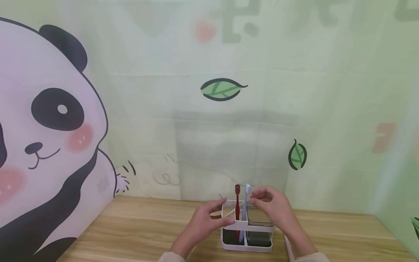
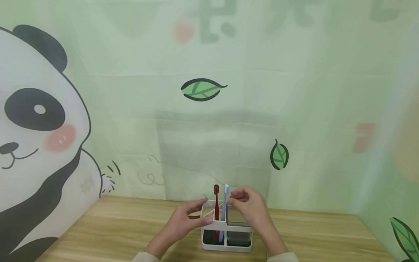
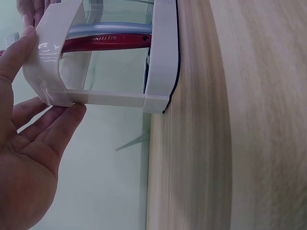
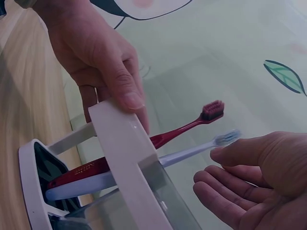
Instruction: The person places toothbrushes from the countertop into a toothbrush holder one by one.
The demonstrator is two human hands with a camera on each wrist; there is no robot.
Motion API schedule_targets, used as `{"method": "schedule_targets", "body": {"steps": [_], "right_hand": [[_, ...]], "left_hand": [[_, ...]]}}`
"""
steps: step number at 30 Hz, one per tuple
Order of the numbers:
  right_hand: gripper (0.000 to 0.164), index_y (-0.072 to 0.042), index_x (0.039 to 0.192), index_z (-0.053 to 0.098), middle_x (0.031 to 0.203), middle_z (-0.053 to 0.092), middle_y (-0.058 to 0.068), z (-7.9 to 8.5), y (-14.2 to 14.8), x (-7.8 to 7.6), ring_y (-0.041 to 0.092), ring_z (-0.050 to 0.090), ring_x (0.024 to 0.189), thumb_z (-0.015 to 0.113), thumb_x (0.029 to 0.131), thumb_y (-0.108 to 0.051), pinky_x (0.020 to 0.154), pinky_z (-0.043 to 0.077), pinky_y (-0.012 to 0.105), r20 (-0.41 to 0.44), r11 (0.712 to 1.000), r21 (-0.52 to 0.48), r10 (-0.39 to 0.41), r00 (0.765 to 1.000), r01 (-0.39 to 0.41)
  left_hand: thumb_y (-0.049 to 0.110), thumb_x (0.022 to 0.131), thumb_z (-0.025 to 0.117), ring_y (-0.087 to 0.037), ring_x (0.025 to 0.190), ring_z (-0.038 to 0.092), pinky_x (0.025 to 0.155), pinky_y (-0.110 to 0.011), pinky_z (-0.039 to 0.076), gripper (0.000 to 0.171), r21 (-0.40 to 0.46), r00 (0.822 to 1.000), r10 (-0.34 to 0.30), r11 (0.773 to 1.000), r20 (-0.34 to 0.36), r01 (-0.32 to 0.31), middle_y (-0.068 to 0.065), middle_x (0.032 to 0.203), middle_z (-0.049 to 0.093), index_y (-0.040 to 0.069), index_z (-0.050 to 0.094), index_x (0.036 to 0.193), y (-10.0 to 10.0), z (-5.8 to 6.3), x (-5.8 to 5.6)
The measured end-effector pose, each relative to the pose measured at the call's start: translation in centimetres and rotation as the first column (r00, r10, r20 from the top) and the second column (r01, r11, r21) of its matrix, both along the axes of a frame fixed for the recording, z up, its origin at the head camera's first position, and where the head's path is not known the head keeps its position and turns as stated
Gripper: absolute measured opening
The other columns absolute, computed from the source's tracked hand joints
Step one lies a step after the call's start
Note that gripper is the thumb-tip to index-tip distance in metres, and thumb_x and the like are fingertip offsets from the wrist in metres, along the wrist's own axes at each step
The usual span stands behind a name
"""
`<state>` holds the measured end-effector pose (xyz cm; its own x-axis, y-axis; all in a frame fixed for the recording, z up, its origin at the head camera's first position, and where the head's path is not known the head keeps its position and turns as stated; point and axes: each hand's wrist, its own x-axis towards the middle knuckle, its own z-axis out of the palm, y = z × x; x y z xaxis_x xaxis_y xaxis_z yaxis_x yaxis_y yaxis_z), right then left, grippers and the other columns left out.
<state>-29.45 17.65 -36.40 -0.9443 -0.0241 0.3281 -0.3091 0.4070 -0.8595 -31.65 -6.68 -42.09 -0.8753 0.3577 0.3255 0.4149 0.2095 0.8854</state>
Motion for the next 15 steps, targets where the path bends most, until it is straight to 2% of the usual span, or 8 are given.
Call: {"method": "schedule_targets", "body": {"steps": [6, 15], "right_hand": [[0.021, 0.001, 0.111, 0.073, 0.107, 0.077, 0.009, 0.6, 0.8, 0.3, 0.028, 0.072, 0.103, 0.081, 0.095, -0.011, 0.087, 0.064, 0.039, -0.001, 0.999, 0.033, -0.008, 1.0, 0.008], [0.025, 0.003, 0.113, 0.073, 0.108, 0.077, 0.011, 1.1, 2.0, 0.5, 0.025, 0.072, 0.1, 0.081, 0.095, -0.012, 0.084, 0.059, 0.028, 0.005, 0.999, 0.049, 0.001, 1.0, -0.001]], "left_hand": [[0.025, 0.092, 0.088, -0.039, 0.133, 0.06, 0.098, -0.044, 0.061, 0.069, 0.005, 1.0, 0.004, 1.0, 0.001, -0.004, -0.021, 0.148, 0.06, 0.001, 0.059, 0.15, 0.0, 0.0, 0.1], [0.025, 0.091, 0.088, -0.039, 0.132, 0.061, 0.098, -0.045, 0.061, 0.069, 0.001, 1.0, 0.004, 1.0, -0.002, -0.004, -0.021, 0.148, 0.06, 0.001, 0.059, 0.15, 0.0, -0.1, 0.0]]}}
